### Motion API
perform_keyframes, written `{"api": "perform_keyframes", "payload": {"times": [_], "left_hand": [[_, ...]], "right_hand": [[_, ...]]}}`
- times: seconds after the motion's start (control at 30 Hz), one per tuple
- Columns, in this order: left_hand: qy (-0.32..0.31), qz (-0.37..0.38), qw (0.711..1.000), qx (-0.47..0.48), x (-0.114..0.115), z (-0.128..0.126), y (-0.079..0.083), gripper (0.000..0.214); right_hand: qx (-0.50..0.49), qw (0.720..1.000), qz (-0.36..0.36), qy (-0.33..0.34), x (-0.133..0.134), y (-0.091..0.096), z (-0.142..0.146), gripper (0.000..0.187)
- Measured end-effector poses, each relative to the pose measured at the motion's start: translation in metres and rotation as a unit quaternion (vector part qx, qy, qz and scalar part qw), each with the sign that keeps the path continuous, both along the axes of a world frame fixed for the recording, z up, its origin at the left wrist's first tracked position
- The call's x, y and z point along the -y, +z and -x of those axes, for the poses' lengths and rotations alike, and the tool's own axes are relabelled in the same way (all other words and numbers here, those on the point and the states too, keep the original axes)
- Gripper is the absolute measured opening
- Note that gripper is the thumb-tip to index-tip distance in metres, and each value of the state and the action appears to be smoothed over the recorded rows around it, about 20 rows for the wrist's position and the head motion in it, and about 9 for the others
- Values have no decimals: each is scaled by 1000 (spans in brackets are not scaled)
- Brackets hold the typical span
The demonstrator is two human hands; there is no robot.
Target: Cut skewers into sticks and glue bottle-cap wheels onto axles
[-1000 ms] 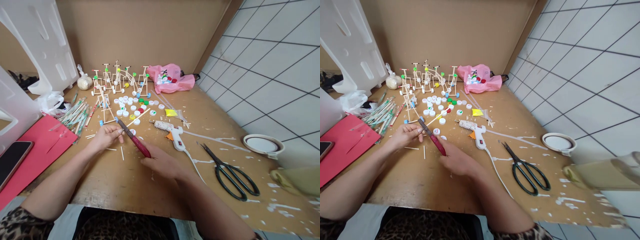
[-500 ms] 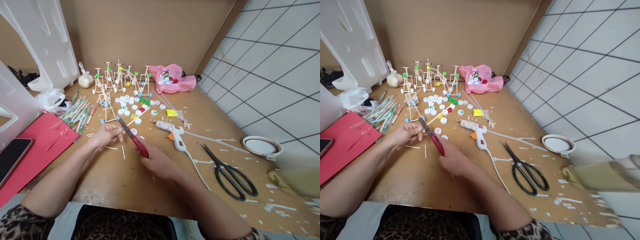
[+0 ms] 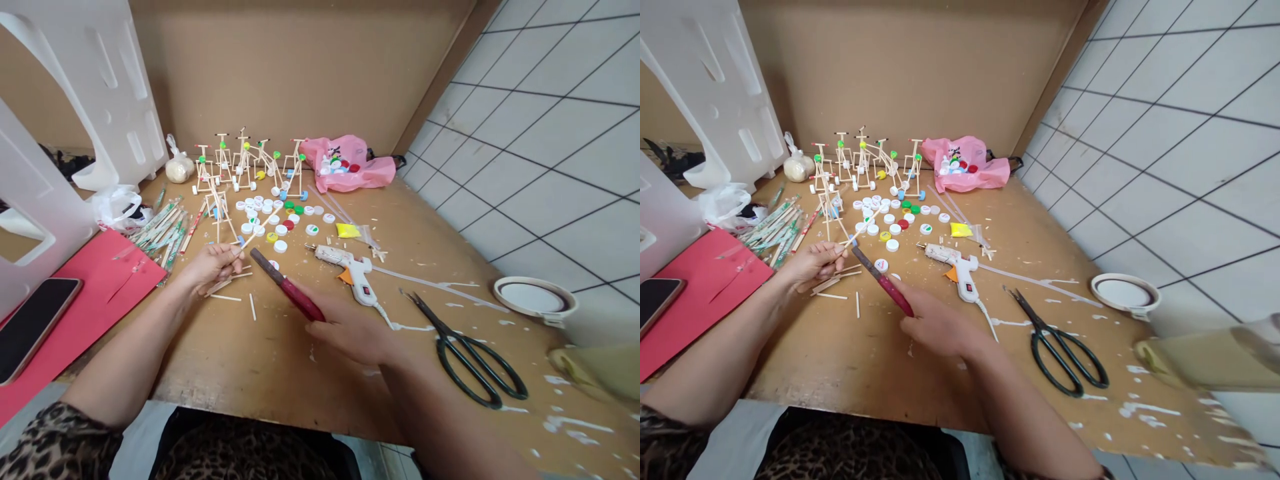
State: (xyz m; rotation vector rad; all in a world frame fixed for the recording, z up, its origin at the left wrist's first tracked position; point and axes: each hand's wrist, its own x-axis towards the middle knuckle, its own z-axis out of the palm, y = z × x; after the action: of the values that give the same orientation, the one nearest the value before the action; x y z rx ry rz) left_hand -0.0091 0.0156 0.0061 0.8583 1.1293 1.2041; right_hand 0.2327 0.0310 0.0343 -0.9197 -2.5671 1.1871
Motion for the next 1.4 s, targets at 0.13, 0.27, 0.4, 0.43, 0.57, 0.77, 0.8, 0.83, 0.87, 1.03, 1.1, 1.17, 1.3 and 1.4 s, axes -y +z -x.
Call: {"api": "perform_keyframes", "payload": {"times": [0.13, 0.27, 0.4, 0.43, 0.57, 0.77, 0.8, 0.83, 0.87, 1.03, 1.1, 1.17, 1.3, 1.4], "left_hand": [[24, -13, 1000, 13, -1, 6, 1, 31], [8, -19, 1000, -9, 2, 3, 4, 28], [-4, -33, 997, -62, 5, -3, 8, 23], [-8, -36, 996, -79, 5, -3, 9, 22], [-46, -54, 988, -134, 5, -4, 9, 25], [-84, -102, 975, -181, 7, -5, 8, 33], [-89, -105, 971, -195, 7, -5, 9, 33], [-94, -108, 967, -210, 8, -5, 9, 33], [-95, -112, 963, -225, 8, -6, 9, 32], [-73, -145, 941, -297, 10, -9, 5, 29], [-72, -159, 925, -339, 11, -10, 4, 28], [-72, -173, 905, -381, 12, -11, 3, 27], [-63, -207, 867, -448, 12, -10, 3, 23], [-53, -233, 841, -485, 11, -10, 0, 21]], "right_hand": [[85, 991, -89, -47, 8, 5, -21, 68], [151, 971, -177, -62, 13, -1, -31, 57], [169, 958, -230, -15, 14, -9, -33, 51], [169, 957, -237, -2, 14, -11, -33, 51], [181, 949, -256, 32, 16, -16, -29, 56], [212, 943, -254, 21, 14, -22, -23, 58], [212, 943, -255, 18, 14, -23, -22, 57], [210, 943, -259, 17, 14, -23, -21, 56], [201, 943, -266, 18, 15, -22, -20, 54], [50, 928, -368, 14, 19, -8, -5, 34], [-5, 907, -421, -16, 17, 1, 6, 31], [-31, 889, -455, -39, 10, 7, 20, 28], [1, 883, -467, -46, -8, 5, 46, 24], [57, 890, -450, -38, -17, -3, 57, 25]]}}
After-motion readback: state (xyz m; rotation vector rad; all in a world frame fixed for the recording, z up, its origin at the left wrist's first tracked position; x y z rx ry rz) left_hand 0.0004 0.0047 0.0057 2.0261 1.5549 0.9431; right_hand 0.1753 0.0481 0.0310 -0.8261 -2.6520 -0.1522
